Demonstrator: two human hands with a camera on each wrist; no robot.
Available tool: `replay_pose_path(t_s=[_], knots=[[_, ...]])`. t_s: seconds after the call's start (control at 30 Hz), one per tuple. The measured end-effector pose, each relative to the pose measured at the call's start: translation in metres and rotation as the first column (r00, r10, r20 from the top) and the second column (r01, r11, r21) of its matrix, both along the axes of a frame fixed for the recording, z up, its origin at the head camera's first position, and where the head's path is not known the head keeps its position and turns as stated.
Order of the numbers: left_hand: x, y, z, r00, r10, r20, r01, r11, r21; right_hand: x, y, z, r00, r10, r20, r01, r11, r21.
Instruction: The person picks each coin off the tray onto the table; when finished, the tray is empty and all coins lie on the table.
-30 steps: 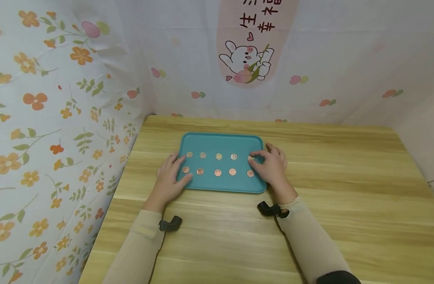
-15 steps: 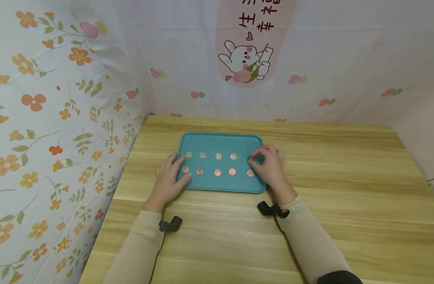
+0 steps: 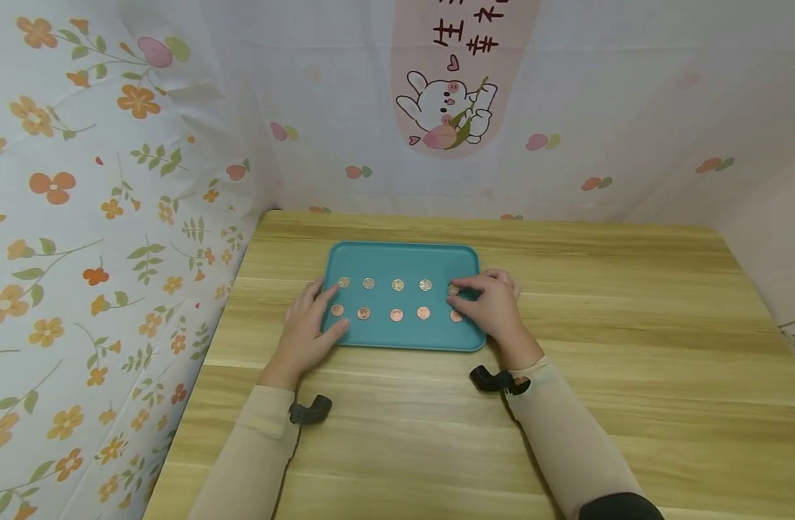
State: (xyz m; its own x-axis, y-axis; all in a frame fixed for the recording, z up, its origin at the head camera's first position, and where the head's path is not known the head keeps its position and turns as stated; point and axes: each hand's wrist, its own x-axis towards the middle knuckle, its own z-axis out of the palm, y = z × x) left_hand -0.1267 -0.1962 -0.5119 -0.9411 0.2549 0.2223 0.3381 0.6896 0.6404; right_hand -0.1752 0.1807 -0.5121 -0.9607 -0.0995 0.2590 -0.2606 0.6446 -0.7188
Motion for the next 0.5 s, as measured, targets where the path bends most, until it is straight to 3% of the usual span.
replay_pose_path(t_s=[0.2, 0.5], knots=[[-0.002, 0.002, -0.001, 1.000, -0.005, -0.002, 0.005, 1.000, -0.002, 0.000, 0.004, 0.001, 0.998, -0.033, 0.048, 0.035, 0.999, -0.036], [0.000, 0.000, 0.001, 1.000, -0.002, 0.009, 0.002, 1.000, -0.020, 0.004, 0.013, 0.002, 0.996, -0.081, 0.027, 0.084, 0.991, -0.109]])
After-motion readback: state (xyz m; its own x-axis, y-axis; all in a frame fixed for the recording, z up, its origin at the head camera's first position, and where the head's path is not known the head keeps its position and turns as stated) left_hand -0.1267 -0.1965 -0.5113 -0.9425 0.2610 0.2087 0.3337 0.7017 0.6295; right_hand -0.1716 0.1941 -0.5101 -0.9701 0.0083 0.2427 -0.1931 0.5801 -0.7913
